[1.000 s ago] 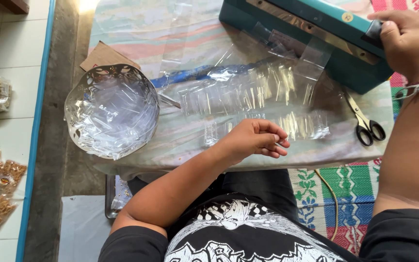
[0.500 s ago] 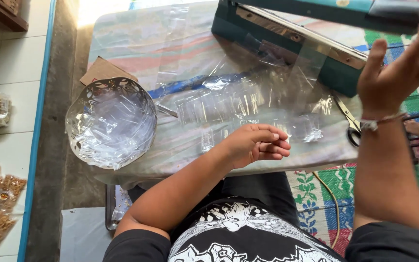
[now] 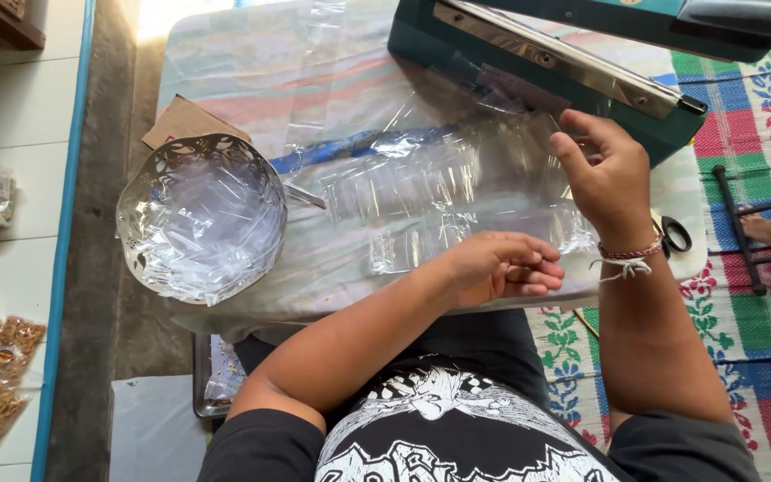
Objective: Sealing small plastic bags using a manual impulse heat sealer on a low table.
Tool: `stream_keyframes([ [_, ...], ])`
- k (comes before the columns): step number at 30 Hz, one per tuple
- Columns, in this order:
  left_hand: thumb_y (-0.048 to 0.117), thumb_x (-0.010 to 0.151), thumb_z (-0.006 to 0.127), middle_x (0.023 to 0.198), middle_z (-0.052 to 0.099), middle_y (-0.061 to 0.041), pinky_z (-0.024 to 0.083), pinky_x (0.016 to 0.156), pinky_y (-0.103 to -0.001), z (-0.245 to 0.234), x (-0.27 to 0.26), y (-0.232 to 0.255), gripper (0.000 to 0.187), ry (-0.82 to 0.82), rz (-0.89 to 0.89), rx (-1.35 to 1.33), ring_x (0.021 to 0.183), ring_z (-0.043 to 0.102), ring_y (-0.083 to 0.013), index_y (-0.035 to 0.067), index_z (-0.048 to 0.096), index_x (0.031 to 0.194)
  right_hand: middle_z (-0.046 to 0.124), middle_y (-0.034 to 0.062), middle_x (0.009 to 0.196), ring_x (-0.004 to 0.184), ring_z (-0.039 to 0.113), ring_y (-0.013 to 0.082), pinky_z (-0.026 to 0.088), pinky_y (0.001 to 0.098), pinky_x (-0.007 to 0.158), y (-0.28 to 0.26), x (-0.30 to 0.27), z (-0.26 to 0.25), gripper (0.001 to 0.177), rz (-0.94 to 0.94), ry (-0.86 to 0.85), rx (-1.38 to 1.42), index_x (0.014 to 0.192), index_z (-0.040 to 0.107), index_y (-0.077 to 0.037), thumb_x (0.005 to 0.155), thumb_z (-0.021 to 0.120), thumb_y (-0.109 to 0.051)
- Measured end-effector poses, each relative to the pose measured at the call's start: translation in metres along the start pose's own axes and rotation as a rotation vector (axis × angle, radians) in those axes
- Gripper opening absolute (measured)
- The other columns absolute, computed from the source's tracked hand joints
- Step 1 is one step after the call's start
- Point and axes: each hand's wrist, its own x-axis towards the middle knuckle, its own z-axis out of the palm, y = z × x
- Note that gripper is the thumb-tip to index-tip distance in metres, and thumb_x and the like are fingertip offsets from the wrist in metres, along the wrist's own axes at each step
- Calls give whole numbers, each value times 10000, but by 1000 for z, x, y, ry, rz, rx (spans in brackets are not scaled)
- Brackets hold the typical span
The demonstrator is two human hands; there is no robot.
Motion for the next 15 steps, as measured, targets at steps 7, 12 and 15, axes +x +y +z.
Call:
stream_keyframes([
  [7, -71, 1084, 452, 990, 751, -262, 681, 746, -306, 13, -53, 22, 220, 13, -227, 340, 848, 773, -275, -115, 666, 1112, 726, 159, 1176, 1017, 679, 217, 537, 296, 743, -24, -31, -20, 276, -2, 34, -122, 1291, 711, 42, 1069, 680, -119],
  [12, 33, 1046, 536, 749, 683, -61, 534, 578, -225, 22, -113, 58, 174, 184, -213, 843, 616, 679, -145, 51, 692, 970, 738, 90, 1053, 871, 672, 107, 578, 216, 793, -16, -62, -17, 181, 234, 78, 76, 1214, 717, -19, 1034, 714, -20],
  [15, 56, 928, 477, 704, 637, -24, 478, 604, -253, 29, -132, 75, 216, 305, -216, 1117, 570, 604, -111, 102, 689, 918, 705, 73, 960, 829, 632, 113, 556, 212, 765, -7, -78, -17, 134, 245, 130, 93, 1171, 734, 5, 1039, 742, -17],
])
